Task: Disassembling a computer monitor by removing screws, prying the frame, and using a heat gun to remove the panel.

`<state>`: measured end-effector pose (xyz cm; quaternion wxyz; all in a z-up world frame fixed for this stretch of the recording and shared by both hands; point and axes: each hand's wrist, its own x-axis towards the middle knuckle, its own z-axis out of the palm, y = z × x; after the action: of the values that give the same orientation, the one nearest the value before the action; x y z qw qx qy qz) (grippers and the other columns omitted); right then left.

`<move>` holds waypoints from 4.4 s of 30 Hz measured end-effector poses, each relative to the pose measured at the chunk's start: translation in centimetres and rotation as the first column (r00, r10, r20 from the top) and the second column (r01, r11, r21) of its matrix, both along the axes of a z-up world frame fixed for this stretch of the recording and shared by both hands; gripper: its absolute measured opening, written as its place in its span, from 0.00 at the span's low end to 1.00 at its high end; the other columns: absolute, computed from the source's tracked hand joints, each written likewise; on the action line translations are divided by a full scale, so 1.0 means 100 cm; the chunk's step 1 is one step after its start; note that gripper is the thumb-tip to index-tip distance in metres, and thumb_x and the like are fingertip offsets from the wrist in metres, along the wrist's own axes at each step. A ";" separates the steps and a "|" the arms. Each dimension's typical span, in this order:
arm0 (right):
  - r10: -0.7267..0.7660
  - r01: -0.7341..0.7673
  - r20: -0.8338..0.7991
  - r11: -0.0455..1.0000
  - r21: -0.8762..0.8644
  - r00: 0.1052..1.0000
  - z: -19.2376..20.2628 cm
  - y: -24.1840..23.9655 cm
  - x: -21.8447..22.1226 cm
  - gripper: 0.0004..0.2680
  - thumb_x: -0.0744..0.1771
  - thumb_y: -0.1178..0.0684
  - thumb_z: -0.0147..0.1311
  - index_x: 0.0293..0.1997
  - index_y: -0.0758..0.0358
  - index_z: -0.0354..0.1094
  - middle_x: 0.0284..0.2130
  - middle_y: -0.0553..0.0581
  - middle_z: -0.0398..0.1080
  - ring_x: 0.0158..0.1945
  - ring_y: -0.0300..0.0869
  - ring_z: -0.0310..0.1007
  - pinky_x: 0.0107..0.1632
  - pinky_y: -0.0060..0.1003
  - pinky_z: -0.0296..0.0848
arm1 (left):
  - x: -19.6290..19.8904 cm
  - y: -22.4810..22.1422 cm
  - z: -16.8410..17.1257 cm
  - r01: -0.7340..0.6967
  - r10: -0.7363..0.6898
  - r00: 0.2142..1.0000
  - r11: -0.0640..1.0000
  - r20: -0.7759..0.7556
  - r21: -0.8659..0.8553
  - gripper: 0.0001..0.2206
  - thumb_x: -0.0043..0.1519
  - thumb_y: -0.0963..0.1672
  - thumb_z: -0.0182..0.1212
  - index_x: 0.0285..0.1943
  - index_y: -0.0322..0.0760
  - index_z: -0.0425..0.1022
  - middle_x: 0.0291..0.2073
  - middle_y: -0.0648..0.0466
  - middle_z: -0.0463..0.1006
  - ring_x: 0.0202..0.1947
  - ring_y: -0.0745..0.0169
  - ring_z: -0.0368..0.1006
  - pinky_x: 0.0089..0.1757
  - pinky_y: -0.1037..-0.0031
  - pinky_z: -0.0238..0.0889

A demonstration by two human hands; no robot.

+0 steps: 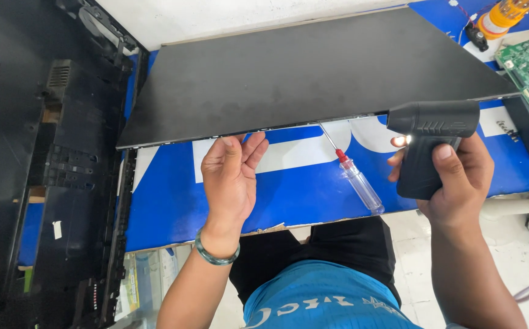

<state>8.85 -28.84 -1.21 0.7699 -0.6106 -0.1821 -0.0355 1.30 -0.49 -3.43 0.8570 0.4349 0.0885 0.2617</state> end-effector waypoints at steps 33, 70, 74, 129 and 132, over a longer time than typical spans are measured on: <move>0.036 -0.036 0.083 0.999 0.001 0.996 -0.003 0.003 0.005 0.17 0.69 0.47 0.52 0.58 0.71 0.58 0.40 0.77 0.71 0.31 0.57 0.78 0.29 0.43 0.81 | -0.001 0.002 -0.001 0.014 -0.014 1.000 1.000 0.010 -0.021 0.12 0.67 0.48 0.60 0.49 0.36 0.79 0.45 0.52 0.82 0.51 0.49 0.82 0.57 0.56 0.75; -0.196 0.197 0.067 0.980 -0.012 0.978 -0.015 -0.068 0.010 0.19 0.71 0.46 0.50 0.64 0.71 0.58 0.42 0.74 0.69 0.37 0.55 0.77 0.33 0.43 0.80 | 0.000 -0.001 -0.008 -0.059 0.062 0.996 0.997 -0.061 0.040 0.11 0.68 0.48 0.59 0.51 0.40 0.80 0.44 0.53 0.83 0.49 0.57 0.82 0.53 0.64 0.77; -0.183 0.188 0.109 0.981 -0.040 0.977 -0.014 -0.075 0.013 0.19 0.71 0.46 0.49 0.65 0.71 0.57 0.44 0.75 0.69 0.37 0.55 0.76 0.34 0.42 0.80 | 0.000 -0.002 -0.009 -0.063 0.065 0.997 0.997 -0.053 0.035 0.11 0.68 0.48 0.59 0.53 0.40 0.80 0.46 0.53 0.83 0.48 0.57 0.82 0.53 0.65 0.77; 0.760 -0.681 -0.192 0.645 0.347 0.621 0.032 -0.003 -0.014 0.20 0.69 0.44 0.43 0.60 0.74 0.65 0.43 0.65 0.73 0.36 0.49 0.75 0.38 0.41 0.73 | -0.001 -0.003 -0.003 -0.068 0.069 0.995 0.998 -0.066 0.018 0.12 0.65 0.49 0.61 0.46 0.38 0.79 0.41 0.55 0.81 0.49 0.55 0.83 0.54 0.63 0.77; 0.773 -0.685 -0.155 0.621 0.382 0.615 0.032 -0.004 -0.012 0.18 0.70 0.48 0.43 0.61 0.75 0.64 0.46 0.65 0.73 0.38 0.51 0.75 0.42 0.44 0.74 | -0.001 -0.003 -0.003 -0.065 0.066 0.996 0.998 -0.057 0.024 0.12 0.66 0.49 0.60 0.48 0.38 0.79 0.42 0.54 0.81 0.49 0.55 0.82 0.54 0.63 0.78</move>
<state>7.64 -29.19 2.00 0.8133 -0.3615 -0.2889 0.3527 1.25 -0.78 -3.73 0.8403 0.4484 0.1246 0.2779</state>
